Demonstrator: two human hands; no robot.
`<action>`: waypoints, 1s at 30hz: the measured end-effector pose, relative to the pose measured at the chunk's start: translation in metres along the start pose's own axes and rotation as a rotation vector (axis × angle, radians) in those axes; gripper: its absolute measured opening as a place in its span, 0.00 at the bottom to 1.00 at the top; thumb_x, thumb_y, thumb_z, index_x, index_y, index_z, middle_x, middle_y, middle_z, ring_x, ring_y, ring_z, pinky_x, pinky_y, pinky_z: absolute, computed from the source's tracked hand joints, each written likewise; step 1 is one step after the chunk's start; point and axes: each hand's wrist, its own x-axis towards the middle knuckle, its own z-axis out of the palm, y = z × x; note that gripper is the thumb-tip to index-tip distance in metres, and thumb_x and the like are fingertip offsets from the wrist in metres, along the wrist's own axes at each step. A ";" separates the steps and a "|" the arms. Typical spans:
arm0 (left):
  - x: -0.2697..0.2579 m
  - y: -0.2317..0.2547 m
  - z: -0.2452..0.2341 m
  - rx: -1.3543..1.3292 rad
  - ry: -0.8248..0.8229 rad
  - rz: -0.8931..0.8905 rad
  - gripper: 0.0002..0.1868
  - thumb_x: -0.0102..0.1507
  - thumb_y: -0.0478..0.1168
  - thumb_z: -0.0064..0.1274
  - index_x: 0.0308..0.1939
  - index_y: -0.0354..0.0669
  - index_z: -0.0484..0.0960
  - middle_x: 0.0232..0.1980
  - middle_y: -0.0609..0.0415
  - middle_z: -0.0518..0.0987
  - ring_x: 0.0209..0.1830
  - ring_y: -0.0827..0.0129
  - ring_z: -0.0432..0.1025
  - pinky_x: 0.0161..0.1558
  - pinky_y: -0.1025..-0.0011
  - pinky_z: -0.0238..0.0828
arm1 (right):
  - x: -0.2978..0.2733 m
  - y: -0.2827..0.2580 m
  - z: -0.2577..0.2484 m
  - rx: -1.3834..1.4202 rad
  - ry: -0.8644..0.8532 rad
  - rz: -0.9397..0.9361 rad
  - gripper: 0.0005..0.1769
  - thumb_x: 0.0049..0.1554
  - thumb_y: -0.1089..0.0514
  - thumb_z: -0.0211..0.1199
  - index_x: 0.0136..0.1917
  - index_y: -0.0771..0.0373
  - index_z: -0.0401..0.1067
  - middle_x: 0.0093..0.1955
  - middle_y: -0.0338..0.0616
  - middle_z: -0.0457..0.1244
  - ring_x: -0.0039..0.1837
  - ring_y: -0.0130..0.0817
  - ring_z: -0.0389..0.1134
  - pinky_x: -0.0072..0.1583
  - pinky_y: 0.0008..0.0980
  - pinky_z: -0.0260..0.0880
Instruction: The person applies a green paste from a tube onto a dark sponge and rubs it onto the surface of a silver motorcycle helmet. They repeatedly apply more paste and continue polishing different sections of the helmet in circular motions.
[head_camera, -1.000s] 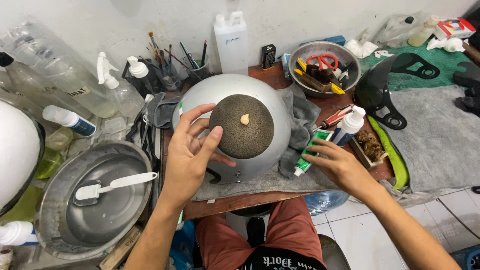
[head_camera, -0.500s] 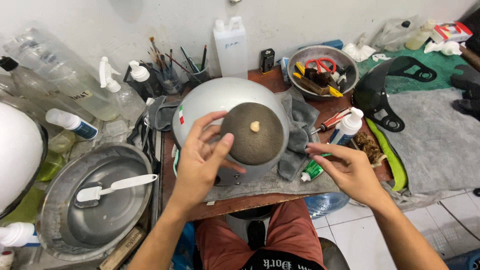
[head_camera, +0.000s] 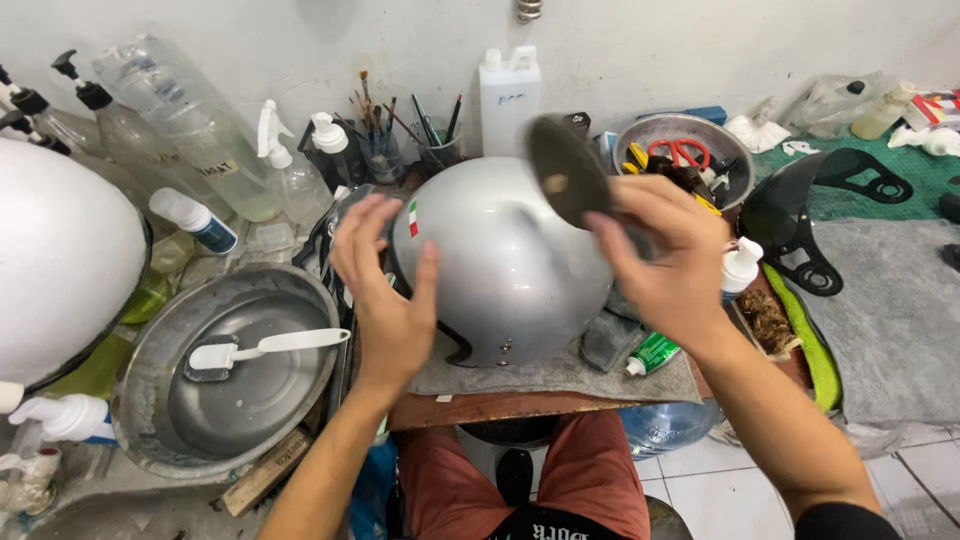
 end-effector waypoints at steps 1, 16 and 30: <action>-0.005 -0.019 0.006 0.001 0.005 0.000 0.21 0.66 0.44 0.47 0.61 0.42 0.66 0.63 0.48 0.59 0.61 0.56 0.54 0.60 0.62 0.56 | 0.007 -0.009 0.011 0.001 -0.002 -0.004 0.08 0.53 0.70 0.66 0.47 0.71 0.75 0.45 0.53 0.66 0.45 0.38 0.69 0.48 0.30 0.71; -0.061 -0.096 0.039 -1.214 -0.233 -0.748 0.11 0.66 0.41 0.44 0.50 0.41 0.74 0.45 0.46 0.81 0.44 0.62 0.76 0.50 0.56 0.75 | 0.072 -0.013 0.044 -0.265 -0.591 -0.195 0.14 0.61 0.62 0.51 0.57 0.72 0.69 0.53 0.63 0.65 0.58 0.64 0.64 0.55 0.56 0.65; -0.061 -0.092 0.030 -0.888 -0.679 -0.404 0.25 0.55 0.30 0.60 0.57 0.36 0.75 0.57 0.47 0.75 0.58 0.67 0.64 0.62 0.57 0.62 | 0.067 0.002 0.044 -0.150 -0.604 -0.343 0.15 0.60 0.61 0.53 0.56 0.73 0.71 0.57 0.60 0.64 0.62 0.62 0.62 0.60 0.53 0.64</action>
